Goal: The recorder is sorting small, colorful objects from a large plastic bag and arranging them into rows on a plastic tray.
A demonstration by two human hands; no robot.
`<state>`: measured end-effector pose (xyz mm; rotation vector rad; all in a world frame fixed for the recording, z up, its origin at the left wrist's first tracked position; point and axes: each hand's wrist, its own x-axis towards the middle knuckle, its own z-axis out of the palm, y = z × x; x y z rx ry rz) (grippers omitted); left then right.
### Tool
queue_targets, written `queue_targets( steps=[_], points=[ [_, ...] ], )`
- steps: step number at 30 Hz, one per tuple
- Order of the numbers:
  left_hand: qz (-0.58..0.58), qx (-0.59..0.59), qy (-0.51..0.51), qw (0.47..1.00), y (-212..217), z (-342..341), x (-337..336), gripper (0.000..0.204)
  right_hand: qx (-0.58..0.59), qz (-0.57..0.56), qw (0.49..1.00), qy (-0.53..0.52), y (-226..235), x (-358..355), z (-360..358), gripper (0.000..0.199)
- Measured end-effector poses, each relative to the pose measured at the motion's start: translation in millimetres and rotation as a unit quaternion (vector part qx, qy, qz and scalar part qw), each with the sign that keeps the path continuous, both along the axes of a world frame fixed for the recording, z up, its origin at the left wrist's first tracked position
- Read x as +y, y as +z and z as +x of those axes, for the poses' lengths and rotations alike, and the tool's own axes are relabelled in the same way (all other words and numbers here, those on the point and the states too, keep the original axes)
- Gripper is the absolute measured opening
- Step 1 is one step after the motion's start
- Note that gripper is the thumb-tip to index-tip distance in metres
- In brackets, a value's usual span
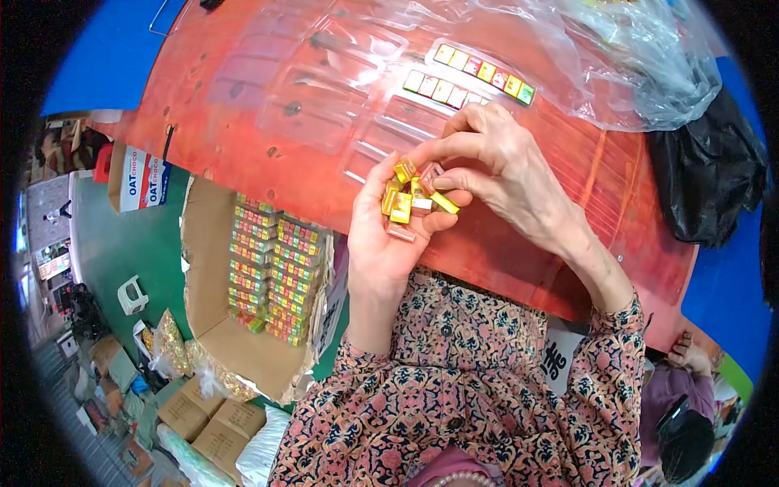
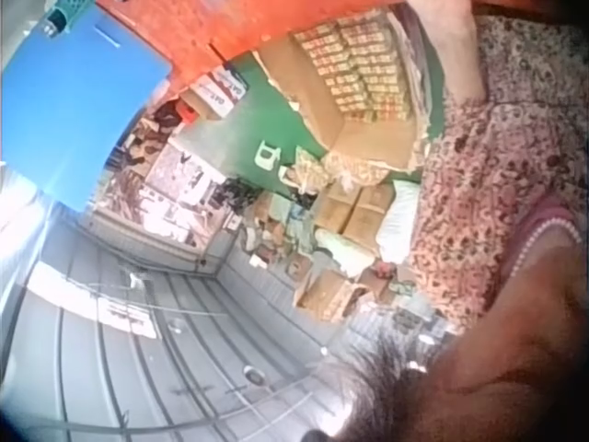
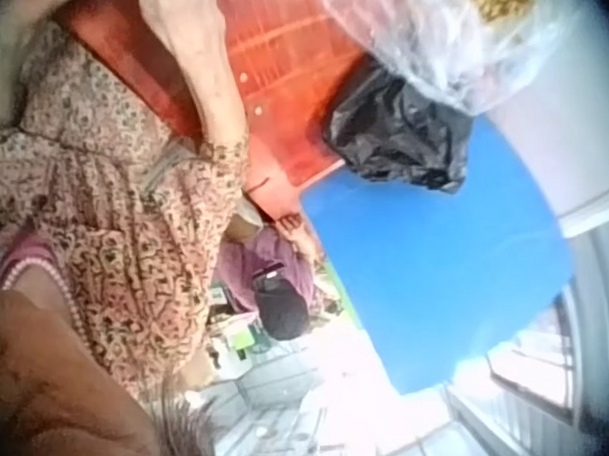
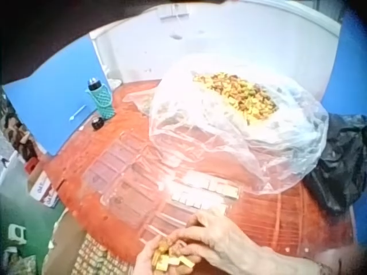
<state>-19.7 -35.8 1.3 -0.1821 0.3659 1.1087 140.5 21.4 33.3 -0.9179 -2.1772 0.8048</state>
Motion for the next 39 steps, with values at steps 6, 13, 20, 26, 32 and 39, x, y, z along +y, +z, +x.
queue_targets(
  steps=[6, 13, 20, 26, 32, 39],
  points=[
    [-0.064, 0.036, -0.008, 0.997, 4.0, 6.2, 2.5, 0.043, 0.182, -0.288, 0.940, -0.018, -4.7, 6.1, 10.1, 0.014],
    [0.043, -0.028, 0.011, 0.999, -2.6, -15.9, -2.2, 0.038, -0.059, 0.023, 0.991, -0.117, -28.3, 27.8, 11.0, 0.008],
    [0.036, -0.017, 0.015, 0.999, -9.3, -13.7, -1.7, 0.038, -0.130, 0.164, 0.969, -0.135, -46.0, 26.2, -9.3, 0.007],
    [-0.010, 0.011, 0.022, 1.000, -2.6, -7.3, 3.9, 0.038, -0.110, 0.118, 0.982, -0.097, -51.7, 31.0, -0.4, 0.009],
    [0.040, 0.041, 0.020, 0.998, 1.2, -4.4, 2.9, 0.038, -0.080, 0.080, 0.988, -0.105, -35.5, 34.7, 18.4, 0.010],
    [-0.057, -0.025, 0.057, 0.996, 3.6, -6.4, 8.6, 0.037, -0.020, 0.052, 0.995, -0.084, -6.8, 35.5, 20.4, 0.010]
  ],
)
